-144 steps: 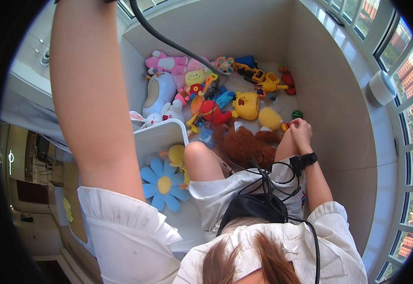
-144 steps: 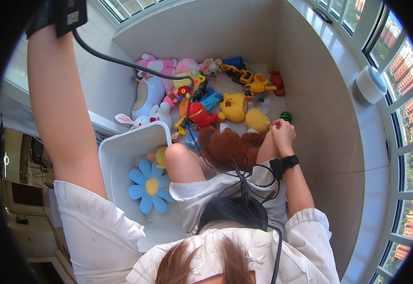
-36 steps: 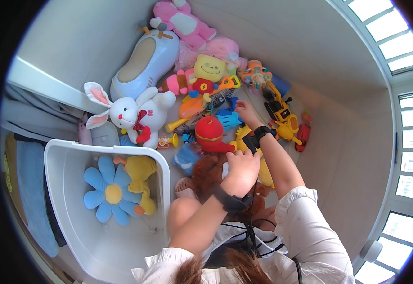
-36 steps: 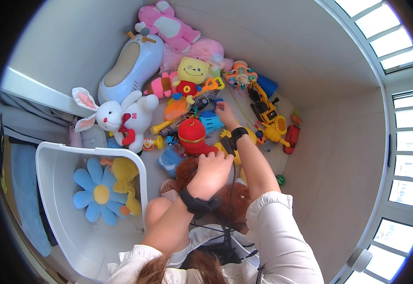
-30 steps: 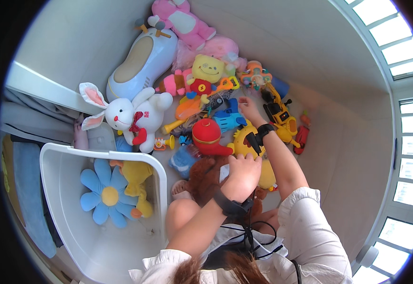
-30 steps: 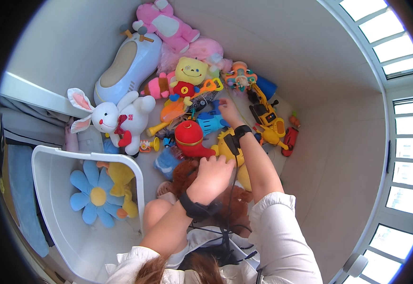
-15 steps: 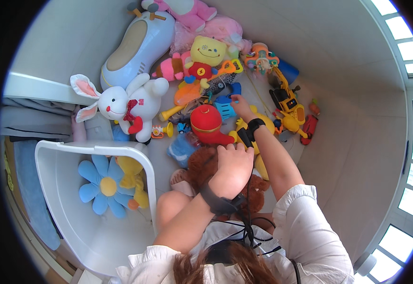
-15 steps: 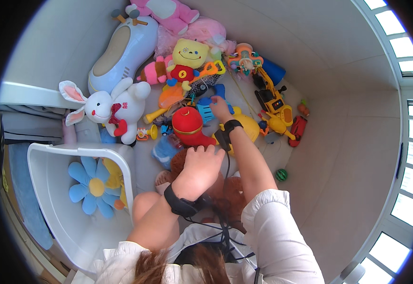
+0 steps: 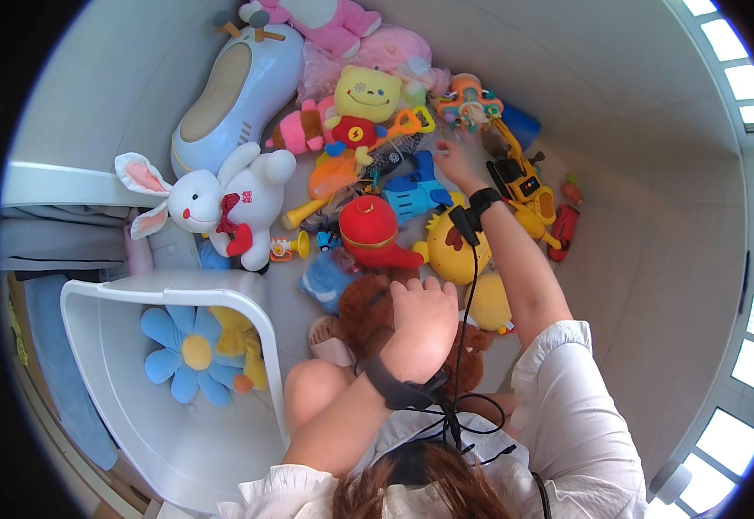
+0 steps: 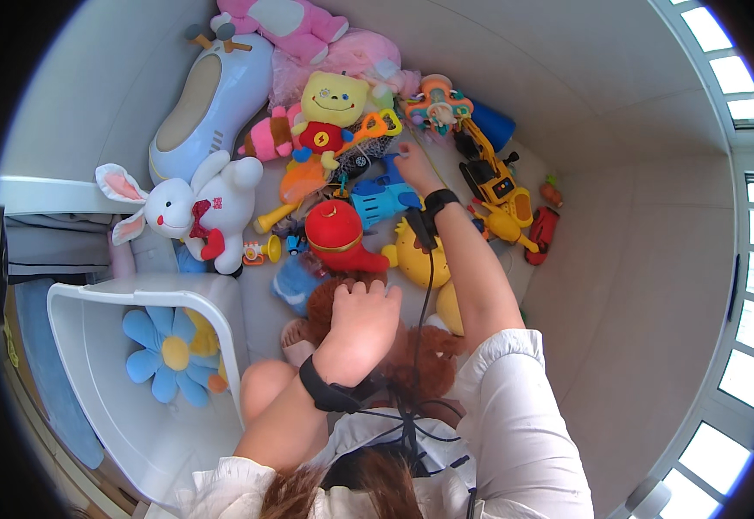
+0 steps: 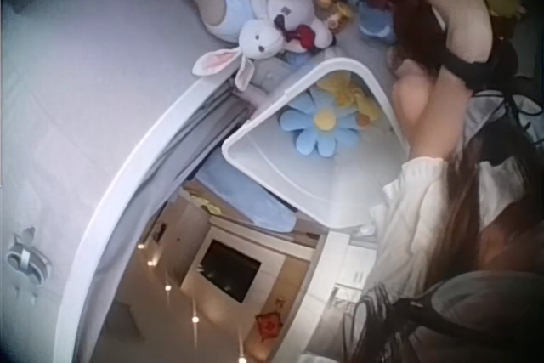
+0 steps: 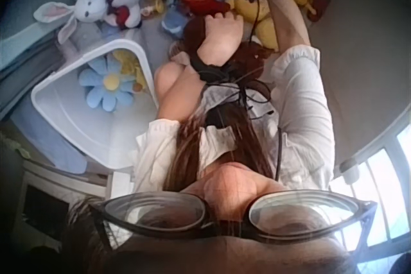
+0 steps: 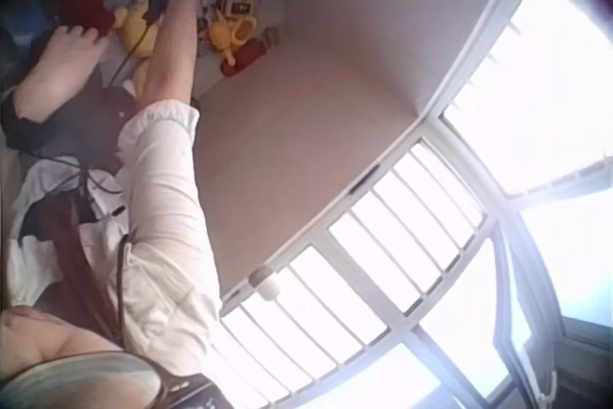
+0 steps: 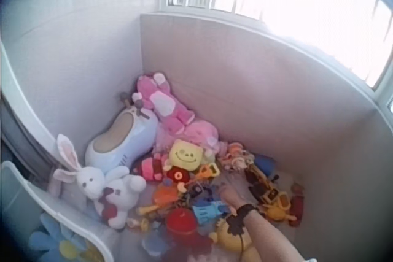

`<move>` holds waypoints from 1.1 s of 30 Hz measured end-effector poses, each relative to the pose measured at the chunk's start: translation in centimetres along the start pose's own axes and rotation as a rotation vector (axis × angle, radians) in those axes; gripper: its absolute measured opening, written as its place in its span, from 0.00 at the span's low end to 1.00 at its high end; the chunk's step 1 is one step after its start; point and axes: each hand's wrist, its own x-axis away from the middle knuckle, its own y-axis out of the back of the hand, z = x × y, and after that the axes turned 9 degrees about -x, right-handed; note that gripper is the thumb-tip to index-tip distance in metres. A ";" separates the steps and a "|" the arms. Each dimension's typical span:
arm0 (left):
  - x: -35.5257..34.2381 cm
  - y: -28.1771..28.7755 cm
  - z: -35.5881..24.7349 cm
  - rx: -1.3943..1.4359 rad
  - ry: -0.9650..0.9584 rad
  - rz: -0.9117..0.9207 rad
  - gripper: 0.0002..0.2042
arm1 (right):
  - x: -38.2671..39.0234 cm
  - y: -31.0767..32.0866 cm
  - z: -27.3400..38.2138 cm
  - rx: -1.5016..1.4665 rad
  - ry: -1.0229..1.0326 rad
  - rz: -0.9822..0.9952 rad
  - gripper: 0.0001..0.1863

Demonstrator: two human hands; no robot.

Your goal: Sorting and organizing various plush and plastic toys into a large bin while sitting on the floor.

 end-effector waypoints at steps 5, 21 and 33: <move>-1.2 0.4 1.1 -0.039 0.051 -0.034 0.08 | -7.0 3.3 1.7 0.045 -0.087 -0.065 0.20; -2.5 -0.7 1.5 0.027 0.104 0.026 0.07 | -14.1 -2.3 0.6 0.240 0.050 -0.071 0.24; -3.4 -0.3 0.9 0.066 0.114 0.030 0.09 | -10.1 -0.6 -1.6 1.169 -0.052 0.131 0.17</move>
